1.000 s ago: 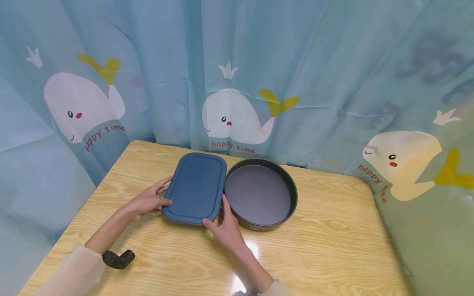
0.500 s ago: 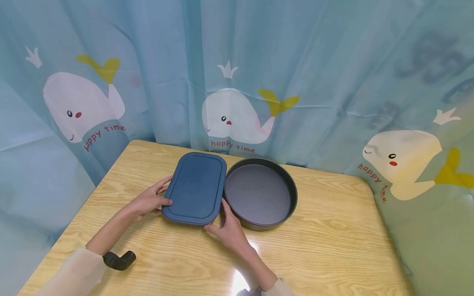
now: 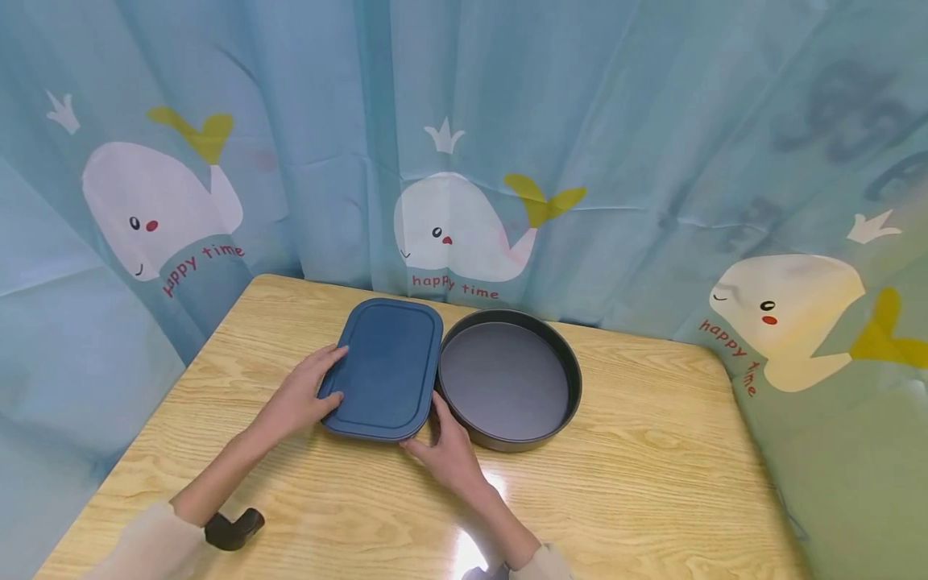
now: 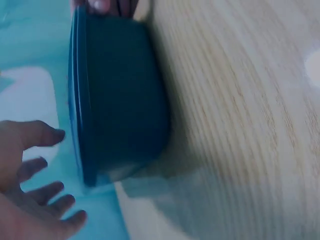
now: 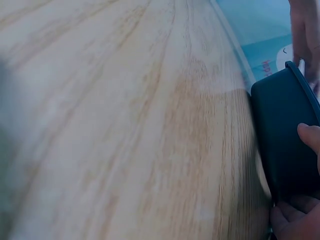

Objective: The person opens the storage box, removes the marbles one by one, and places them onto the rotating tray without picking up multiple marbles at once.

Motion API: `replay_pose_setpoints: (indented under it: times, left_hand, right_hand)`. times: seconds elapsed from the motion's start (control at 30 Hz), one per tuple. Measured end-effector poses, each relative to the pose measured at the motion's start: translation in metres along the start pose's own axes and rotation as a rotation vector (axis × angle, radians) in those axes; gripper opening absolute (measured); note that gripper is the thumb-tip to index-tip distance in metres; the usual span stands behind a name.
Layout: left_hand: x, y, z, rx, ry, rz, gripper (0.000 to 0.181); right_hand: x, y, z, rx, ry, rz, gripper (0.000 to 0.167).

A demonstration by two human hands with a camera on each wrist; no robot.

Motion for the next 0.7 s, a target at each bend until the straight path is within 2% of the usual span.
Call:
replay_pose_setpoints:
  times: [0.1,0.27,0.37,0.43,0.57,0.7]
  left_hand:
    - [0.019,0.008,-0.007,0.016,0.122,0.114,0.063]
    - [0.045,0.029,-0.024,-0.086,0.266,0.269,0.065]
    - [0.054,0.040,-0.035,-0.114,0.346,0.351,0.064]
    - [0.058,0.046,-0.041,-0.093,0.399,0.415,0.063]
    - [0.064,0.056,-0.048,-0.029,0.457,0.526,0.059]
    - [0.065,0.063,-0.049,-0.010,0.450,0.584,0.059]
  right_hand:
    - [-0.001,0.000,0.000,0.002,-0.005,0.016,0.088]
    - [-0.003,-0.001,-0.001,0.001,-0.017,0.023,0.090]
    - [-0.003,-0.001,-0.001,0.004,-0.022,0.019,0.089]
    - [-0.003,-0.001,-0.002,0.008,-0.020,0.013,0.089]
    - [-0.003,-0.001,-0.002,0.010,-0.009,0.005,0.089]
    - [-0.003,0.000,-0.002,0.005,0.001,0.007,0.089]
Point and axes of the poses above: each hand's wrist, its own z-axis towards the middle knuckle, its own y-axis out of the palm, x = y × z, the point moved 10 cm from there along z, towards the middle knuckle, and after that the axes turned 11 degrees about -y, right-handed, at the moved point
